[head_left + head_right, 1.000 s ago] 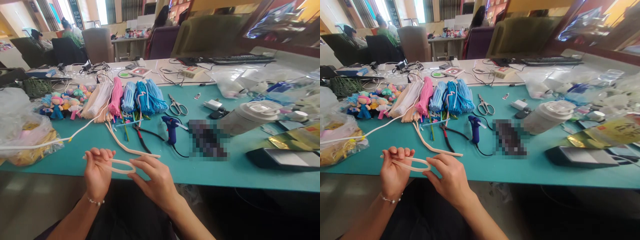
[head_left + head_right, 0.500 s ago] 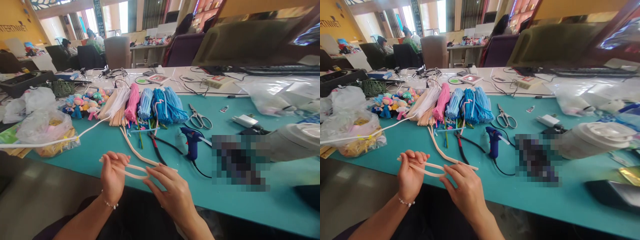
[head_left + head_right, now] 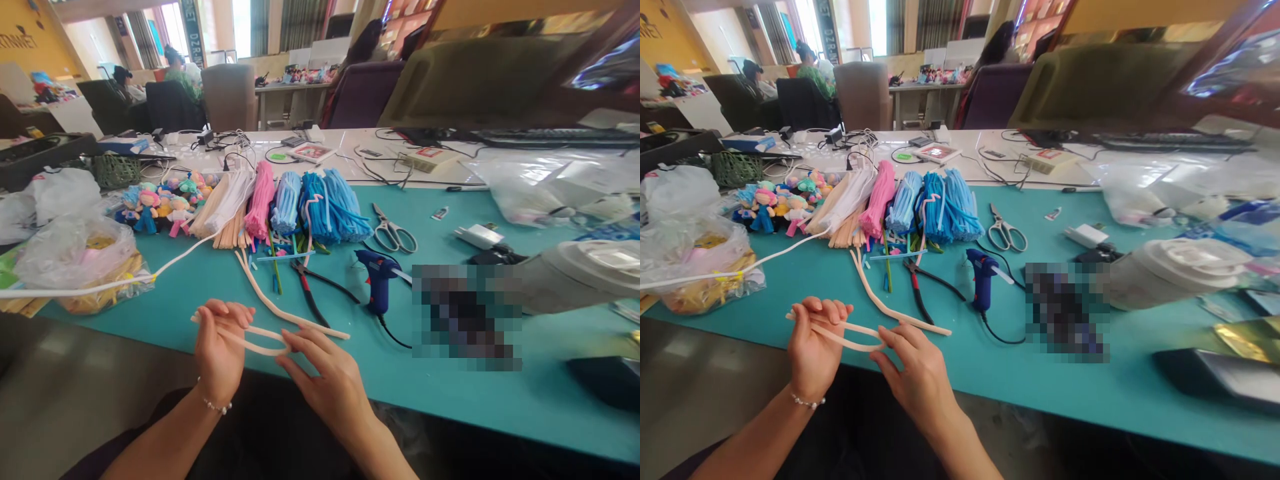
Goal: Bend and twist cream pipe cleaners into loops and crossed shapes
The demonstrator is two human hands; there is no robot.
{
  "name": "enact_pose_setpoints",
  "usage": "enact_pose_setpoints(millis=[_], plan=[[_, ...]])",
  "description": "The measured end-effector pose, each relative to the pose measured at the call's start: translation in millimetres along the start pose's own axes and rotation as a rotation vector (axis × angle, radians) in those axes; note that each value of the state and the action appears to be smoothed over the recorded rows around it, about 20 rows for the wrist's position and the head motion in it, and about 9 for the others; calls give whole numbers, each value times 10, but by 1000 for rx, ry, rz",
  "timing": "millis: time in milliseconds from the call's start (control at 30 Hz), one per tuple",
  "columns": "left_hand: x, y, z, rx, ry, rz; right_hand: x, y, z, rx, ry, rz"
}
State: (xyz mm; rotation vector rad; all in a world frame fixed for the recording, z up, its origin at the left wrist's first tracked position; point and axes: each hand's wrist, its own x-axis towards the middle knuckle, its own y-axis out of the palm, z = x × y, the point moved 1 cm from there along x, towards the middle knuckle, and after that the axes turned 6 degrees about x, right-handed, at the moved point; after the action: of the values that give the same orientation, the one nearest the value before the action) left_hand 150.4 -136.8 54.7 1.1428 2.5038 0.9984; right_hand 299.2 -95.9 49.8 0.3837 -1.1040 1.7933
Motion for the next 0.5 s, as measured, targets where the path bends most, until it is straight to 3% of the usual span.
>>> enact_pose_setpoints(millis=[500], plan=[[-11,22,-9,27,24,20,-2,-12,8,-11,9,-21]])
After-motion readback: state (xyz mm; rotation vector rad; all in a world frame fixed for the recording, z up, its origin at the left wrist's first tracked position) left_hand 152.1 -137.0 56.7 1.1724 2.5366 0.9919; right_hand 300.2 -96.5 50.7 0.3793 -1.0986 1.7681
